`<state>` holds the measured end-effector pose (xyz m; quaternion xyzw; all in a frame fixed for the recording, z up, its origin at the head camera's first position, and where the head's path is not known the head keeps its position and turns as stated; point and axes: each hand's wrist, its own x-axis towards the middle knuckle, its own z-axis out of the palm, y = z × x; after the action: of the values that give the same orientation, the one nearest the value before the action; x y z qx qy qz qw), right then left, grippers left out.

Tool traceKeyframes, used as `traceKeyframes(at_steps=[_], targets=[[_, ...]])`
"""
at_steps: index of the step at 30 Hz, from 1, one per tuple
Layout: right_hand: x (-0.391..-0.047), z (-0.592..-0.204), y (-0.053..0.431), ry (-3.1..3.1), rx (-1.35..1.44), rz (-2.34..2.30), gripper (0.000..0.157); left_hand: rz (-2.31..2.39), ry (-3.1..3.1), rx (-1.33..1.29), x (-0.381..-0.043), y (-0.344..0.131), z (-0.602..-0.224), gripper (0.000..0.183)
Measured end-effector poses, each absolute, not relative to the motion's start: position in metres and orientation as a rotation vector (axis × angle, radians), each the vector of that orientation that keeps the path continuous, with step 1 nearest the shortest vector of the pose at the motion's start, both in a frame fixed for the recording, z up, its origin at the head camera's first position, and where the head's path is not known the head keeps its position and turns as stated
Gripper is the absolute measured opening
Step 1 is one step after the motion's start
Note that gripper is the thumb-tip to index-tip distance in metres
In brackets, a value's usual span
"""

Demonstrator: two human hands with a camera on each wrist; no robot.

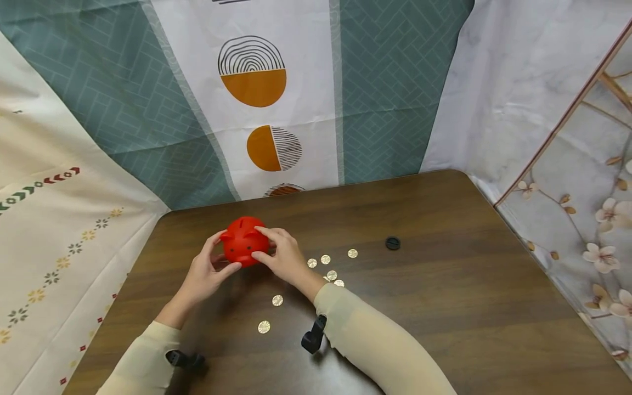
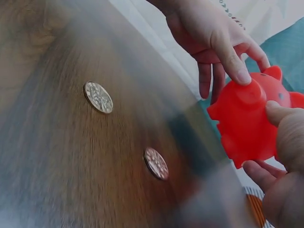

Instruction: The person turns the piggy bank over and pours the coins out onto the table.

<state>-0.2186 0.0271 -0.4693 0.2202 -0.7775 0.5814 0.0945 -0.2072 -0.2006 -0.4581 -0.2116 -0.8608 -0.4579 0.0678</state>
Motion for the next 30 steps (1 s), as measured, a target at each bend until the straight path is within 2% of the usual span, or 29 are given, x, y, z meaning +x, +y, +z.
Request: traceKeyframes(at_steps=[11, 17, 23, 30], targets=[[-0.228, -0.474, 0.006, -2.31, 0.604, 1.703, 0.057, -1.441, -2.552, -0.701, -0.213, -0.213, -0.455, 0.083], [-0.232, -0.481, -0.001, -2.319, 0.604, 1.642, 0.058, -1.428, -2.587, -0.66, -0.222, -0.223, -0.467, 0.085], [-0.236, -0.485, -0.006, -2.343, 0.585, 1.608, 0.059, -1.447, -2.607, -0.688, -0.212, -0.218, -0.446, 0.081], [-0.237, -0.491, -0.008, -2.384, 0.589, 1.56, 0.059, -1.467, -2.643, -0.656, -0.211, -0.219, -0.449, 0.08]])
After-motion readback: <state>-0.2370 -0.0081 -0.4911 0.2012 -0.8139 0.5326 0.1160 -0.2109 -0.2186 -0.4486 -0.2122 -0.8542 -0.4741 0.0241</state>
